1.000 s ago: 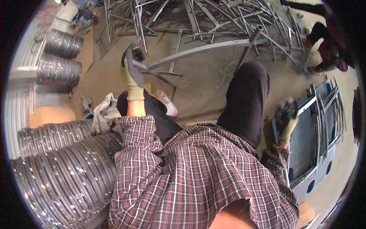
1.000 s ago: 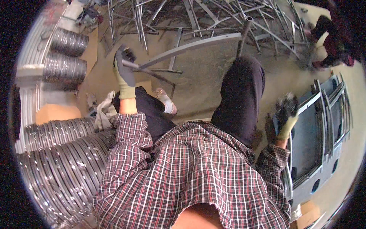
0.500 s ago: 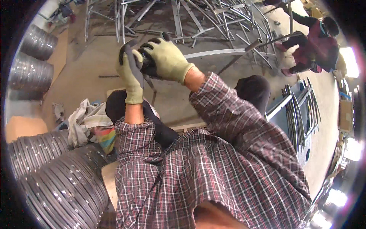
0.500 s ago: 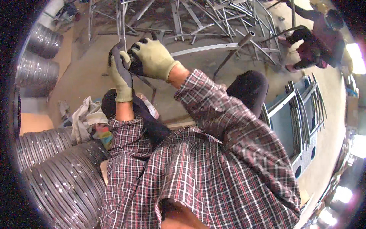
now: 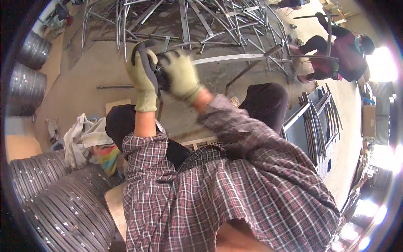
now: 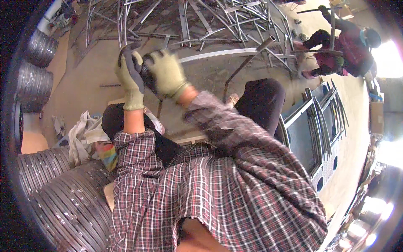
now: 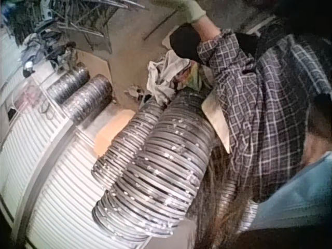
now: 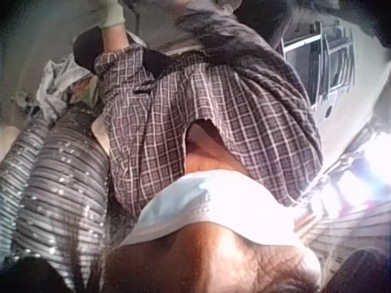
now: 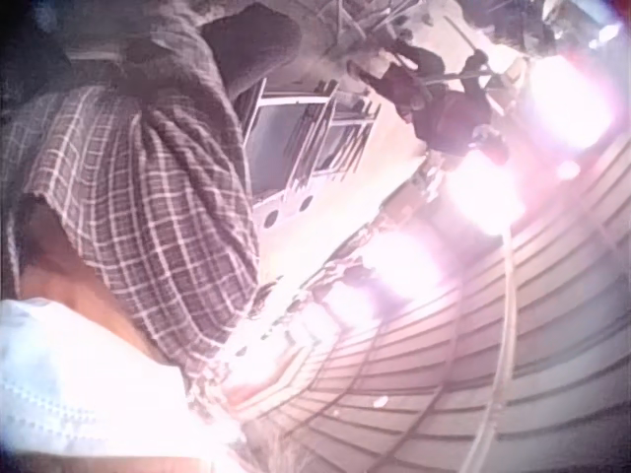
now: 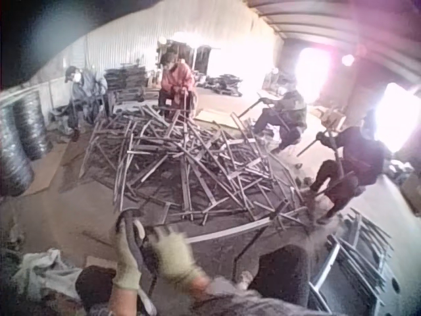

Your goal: Picking up metal rods from a pile, scrubbing them with a steel wool pad, and wiping them clean with a cloth.

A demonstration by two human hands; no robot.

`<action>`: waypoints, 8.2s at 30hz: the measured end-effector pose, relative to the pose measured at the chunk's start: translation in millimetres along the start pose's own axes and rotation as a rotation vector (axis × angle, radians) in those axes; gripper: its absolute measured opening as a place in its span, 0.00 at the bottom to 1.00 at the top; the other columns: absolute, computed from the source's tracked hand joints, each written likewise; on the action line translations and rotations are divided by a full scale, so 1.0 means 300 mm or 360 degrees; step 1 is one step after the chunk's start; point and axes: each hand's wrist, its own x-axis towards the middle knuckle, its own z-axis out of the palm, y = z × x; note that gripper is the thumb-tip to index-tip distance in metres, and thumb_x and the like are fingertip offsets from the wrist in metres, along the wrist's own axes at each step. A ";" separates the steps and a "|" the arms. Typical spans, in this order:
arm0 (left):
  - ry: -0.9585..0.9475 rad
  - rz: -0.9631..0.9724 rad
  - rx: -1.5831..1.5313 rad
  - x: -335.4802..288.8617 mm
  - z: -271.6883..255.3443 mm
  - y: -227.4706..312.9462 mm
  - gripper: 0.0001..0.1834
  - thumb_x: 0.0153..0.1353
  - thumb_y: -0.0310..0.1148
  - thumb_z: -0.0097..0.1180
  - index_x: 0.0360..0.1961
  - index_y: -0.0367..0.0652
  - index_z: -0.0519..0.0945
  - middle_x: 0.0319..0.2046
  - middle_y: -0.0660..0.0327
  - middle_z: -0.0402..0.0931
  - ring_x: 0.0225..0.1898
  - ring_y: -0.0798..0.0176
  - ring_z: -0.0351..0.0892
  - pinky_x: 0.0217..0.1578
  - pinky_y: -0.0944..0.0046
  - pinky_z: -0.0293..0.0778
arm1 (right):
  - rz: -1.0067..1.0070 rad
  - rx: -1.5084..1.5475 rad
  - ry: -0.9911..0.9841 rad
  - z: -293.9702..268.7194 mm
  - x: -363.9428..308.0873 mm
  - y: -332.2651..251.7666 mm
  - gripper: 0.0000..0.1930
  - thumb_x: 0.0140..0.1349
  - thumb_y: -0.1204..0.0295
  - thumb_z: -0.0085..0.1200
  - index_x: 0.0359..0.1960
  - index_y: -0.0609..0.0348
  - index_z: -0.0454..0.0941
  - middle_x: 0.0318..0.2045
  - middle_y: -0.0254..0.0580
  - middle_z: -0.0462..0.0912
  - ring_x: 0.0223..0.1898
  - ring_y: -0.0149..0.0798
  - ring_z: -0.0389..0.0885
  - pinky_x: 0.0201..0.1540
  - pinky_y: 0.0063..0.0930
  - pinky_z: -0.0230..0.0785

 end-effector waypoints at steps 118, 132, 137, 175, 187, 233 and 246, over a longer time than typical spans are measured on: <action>-0.0497 0.0050 0.0008 0.067 0.152 -0.093 0.23 0.71 0.44 0.43 0.59 0.39 0.72 0.52 0.61 0.76 0.52 0.64 0.74 0.55 0.61 0.70 | -0.0373 0.0040 -0.0096 -0.131 -0.045 0.259 0.22 0.62 0.63 0.51 0.56 0.61 0.72 0.58 0.59 0.70 0.59 0.61 0.66 0.65 0.53 0.57; -0.0420 -0.0009 0.0021 0.106 0.315 -0.124 0.13 0.58 0.24 0.41 0.36 0.35 0.80 0.20 0.64 0.72 0.16 0.75 0.62 0.17 0.75 0.56 | -0.0169 -0.0116 0.0034 -0.096 -0.012 0.450 0.10 0.56 0.69 0.55 0.40 0.53 0.78 0.39 0.45 0.79 0.41 0.50 0.80 0.41 0.42 0.76; -0.0368 -0.0067 -0.0114 0.119 0.269 -0.122 0.12 0.58 0.25 0.41 0.33 0.35 0.79 0.20 0.63 0.73 0.18 0.75 0.64 0.19 0.75 0.57 | 0.0167 -0.0299 0.0039 -0.249 -0.136 0.817 0.16 0.53 0.69 0.59 0.43 0.57 0.77 0.39 0.50 0.80 0.41 0.55 0.80 0.43 0.45 0.74; -0.0518 0.0483 0.0402 0.053 0.300 -0.142 0.16 0.61 0.26 0.43 0.46 0.35 0.79 0.38 0.61 0.79 0.40 0.65 0.75 0.44 0.67 0.70 | -0.0177 0.0168 -0.0204 -0.116 -0.015 0.553 0.18 0.45 0.73 0.62 0.41 0.57 0.80 0.37 0.49 0.83 0.40 0.56 0.82 0.43 0.44 0.76; -0.0440 0.0032 -0.0310 0.049 0.325 -0.165 0.11 0.61 0.29 0.45 0.33 0.34 0.78 0.23 0.61 0.74 0.24 0.72 0.69 0.23 0.72 0.60 | 0.0148 -0.0227 0.0092 -0.306 -0.219 1.032 0.20 0.48 0.74 0.58 0.46 0.58 0.77 0.37 0.52 0.81 0.40 0.55 0.80 0.43 0.44 0.74; -0.0461 0.0163 0.0301 -0.021 0.255 -0.194 0.23 0.67 0.48 0.49 0.32 0.35 0.74 0.18 0.64 0.67 0.18 0.72 0.64 0.20 0.72 0.58 | -0.0330 -0.0983 -0.0380 -0.390 -0.214 1.202 0.06 0.51 0.70 0.53 0.21 0.55 0.80 0.23 0.43 0.81 0.28 0.46 0.83 0.33 0.40 0.75; -0.0292 0.0133 0.0357 -0.008 0.240 -0.234 0.19 0.70 0.46 0.46 0.35 0.38 0.75 0.22 0.66 0.67 0.21 0.73 0.62 0.22 0.70 0.56 | -0.0297 -0.0411 -0.0197 -0.251 -0.187 0.889 0.18 0.52 0.74 0.57 0.47 0.57 0.76 0.41 0.42 0.79 0.45 0.46 0.79 0.45 0.40 0.76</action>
